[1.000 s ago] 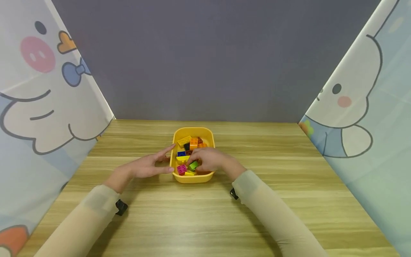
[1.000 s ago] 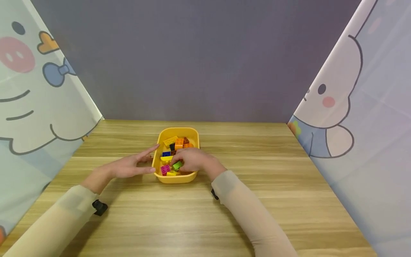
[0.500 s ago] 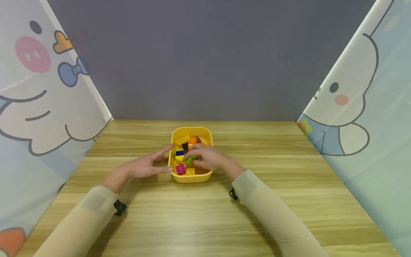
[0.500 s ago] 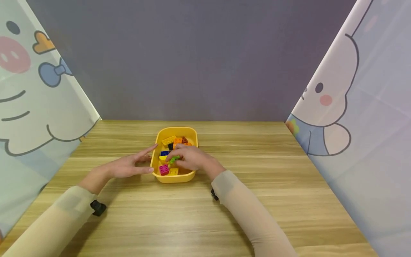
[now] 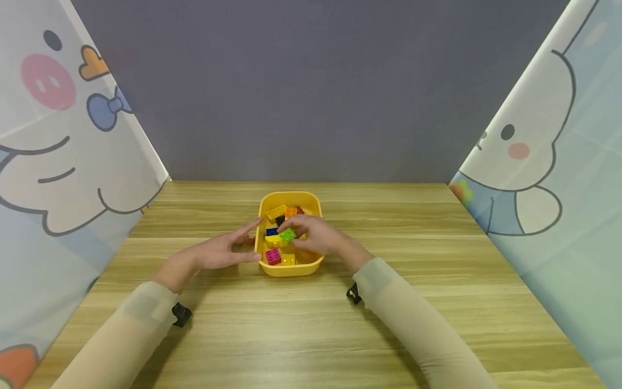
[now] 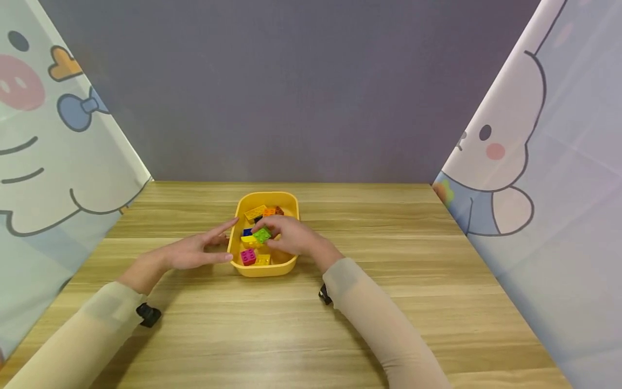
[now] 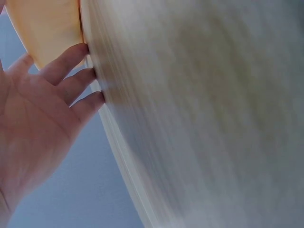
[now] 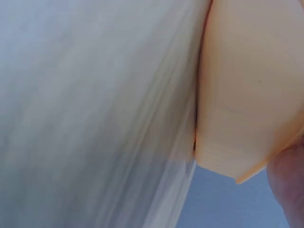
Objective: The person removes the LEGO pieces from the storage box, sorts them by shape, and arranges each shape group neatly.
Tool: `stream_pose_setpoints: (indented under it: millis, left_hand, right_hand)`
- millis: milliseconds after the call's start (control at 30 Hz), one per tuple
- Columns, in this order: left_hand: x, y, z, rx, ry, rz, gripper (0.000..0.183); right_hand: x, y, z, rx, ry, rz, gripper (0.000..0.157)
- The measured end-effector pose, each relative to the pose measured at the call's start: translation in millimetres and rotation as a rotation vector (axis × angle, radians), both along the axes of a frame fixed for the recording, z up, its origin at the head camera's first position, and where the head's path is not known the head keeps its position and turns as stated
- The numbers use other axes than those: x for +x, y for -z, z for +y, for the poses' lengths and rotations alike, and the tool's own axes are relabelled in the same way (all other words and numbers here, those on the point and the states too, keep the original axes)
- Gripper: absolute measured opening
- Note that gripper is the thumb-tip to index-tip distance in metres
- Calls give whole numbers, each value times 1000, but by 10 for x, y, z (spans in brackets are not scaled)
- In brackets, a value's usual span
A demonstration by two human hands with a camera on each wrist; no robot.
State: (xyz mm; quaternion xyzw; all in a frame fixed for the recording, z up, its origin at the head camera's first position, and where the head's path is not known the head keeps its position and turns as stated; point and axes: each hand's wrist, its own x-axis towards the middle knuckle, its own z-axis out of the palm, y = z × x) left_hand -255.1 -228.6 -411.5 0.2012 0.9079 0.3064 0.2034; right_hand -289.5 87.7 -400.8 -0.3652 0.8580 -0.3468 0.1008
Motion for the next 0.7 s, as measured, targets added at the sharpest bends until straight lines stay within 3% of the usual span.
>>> stream_pose_setpoints:
  millis: [267, 400, 533, 700]
  left_hand:
    - [-7, -5, 12, -4, 11, 15, 102]
    - [-5, -15, 20, -5, 17, 26, 102]
    - [-5, -21, 13, -12, 20, 33, 102]
    - [-6, -4, 4, -15, 19, 28, 101]
  right_hand:
    - [-73, -83, 243, -265, 75, -70, 40]
    - [-153, -147, 529, -346, 147, -21, 42]
    - [-255, -135, 811, -342, 261, 46, 44]
    - [-359, -45, 1072, -257, 357, -43, 43]
